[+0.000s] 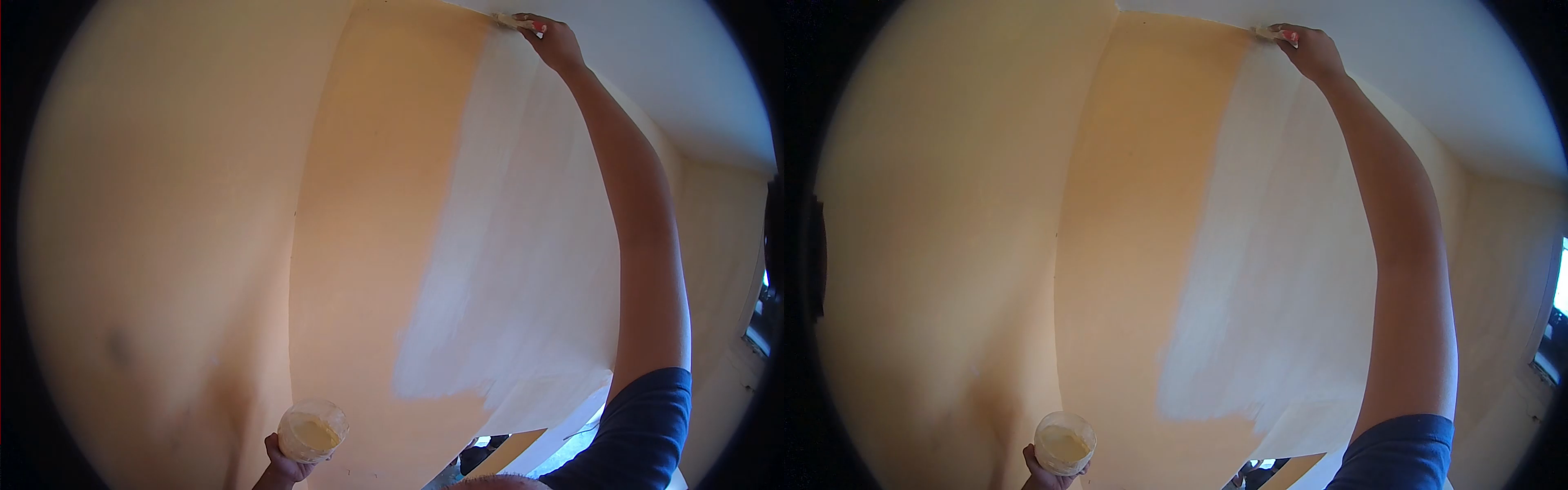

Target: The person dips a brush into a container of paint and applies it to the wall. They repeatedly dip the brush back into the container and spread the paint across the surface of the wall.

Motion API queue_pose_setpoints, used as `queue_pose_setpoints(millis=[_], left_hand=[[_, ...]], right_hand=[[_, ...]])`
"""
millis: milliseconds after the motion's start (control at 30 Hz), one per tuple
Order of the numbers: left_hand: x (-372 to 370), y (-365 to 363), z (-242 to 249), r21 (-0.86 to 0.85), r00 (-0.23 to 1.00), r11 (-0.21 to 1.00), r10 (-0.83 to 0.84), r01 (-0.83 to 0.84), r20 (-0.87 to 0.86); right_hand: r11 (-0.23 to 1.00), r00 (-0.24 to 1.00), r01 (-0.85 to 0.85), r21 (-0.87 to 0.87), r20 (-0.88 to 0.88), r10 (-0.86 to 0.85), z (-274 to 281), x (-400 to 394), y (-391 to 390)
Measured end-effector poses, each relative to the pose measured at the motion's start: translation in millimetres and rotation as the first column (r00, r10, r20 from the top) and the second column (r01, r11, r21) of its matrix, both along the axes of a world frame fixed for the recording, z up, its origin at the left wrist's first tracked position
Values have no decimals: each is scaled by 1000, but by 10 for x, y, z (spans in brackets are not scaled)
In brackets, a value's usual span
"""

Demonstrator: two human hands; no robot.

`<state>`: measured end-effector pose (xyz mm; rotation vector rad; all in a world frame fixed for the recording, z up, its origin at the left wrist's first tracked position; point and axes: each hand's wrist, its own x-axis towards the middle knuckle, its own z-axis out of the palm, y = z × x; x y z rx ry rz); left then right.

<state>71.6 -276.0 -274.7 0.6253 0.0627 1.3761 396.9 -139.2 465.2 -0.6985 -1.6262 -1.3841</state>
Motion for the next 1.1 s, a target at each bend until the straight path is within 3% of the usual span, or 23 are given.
queue_pose_setpoints(millis=[200,267,300,367,400,467,567,600,667,733,833,867,900,933,1000,1100], left_hand=[[22,11,-50,33,1000,999,-1,2,-28],[14,34,-69,19,1000,1000,-21,21,-16],[5,24,-56,21,1000,1000,-17,17,-12],[22,1,8,9,999,1000,-15,15,-32],[18,-16,-3,5,999,1000,-12,12,-34],[12,42,-33,39,998,999,-28,29,-51],[7,20,-78,32,999,999,-43,43,-9],[14,25,-102,30,999,999,-43,43,-9],[-10,25,-132,1,1000,1000,-11,11,-6],[-60,-3,-55,8,1000,1000,-18,18,-10],[-49,98,-149,51,997,998,-46,43,54],[-52,97,-206,82,992,994,-80,72,98],[-39,51,-158,62,992,995,-85,80,95],[-26,26,-25,38,999,999,1,-3,40],[-13,34,66,-9,997,997,77,-77,-12],[-117,131,8,-91,996,991,94,-94,-4]], right_hand=[[995,995,99,7,5,-99,-304,128,151],[993,985,-80,-90,144,92,-538,164,78],[993,984,-83,-89,148,96,-509,159,51],[947,937,-240,-212,206,284,-379,96,-43],[976,977,-163,-141,113,180,-279,50,-70],[994,991,-85,-73,97,92,-132,-79,-122],[994,990,-105,18,96,102,-117,-63,108],[1000,998,21,-2,65,-21,-272,-30,186],[996,992,26,-83,129,-16,-757,60,219],[965,957,-29,-262,273,102,-1198,84,64],[922,955,-120,-368,210,208,-1183,59,-36],[926,953,-220,-307,137,271,-1028,71,41],[970,997,-67,-236,27,76,-935,-51,-102],[996,992,-84,-4,98,84,-795,-26,4],[998,999,-34,-51,25,35,-848,-58,64],[997,969,77,-19,236,-70,-1444,-117,367]])
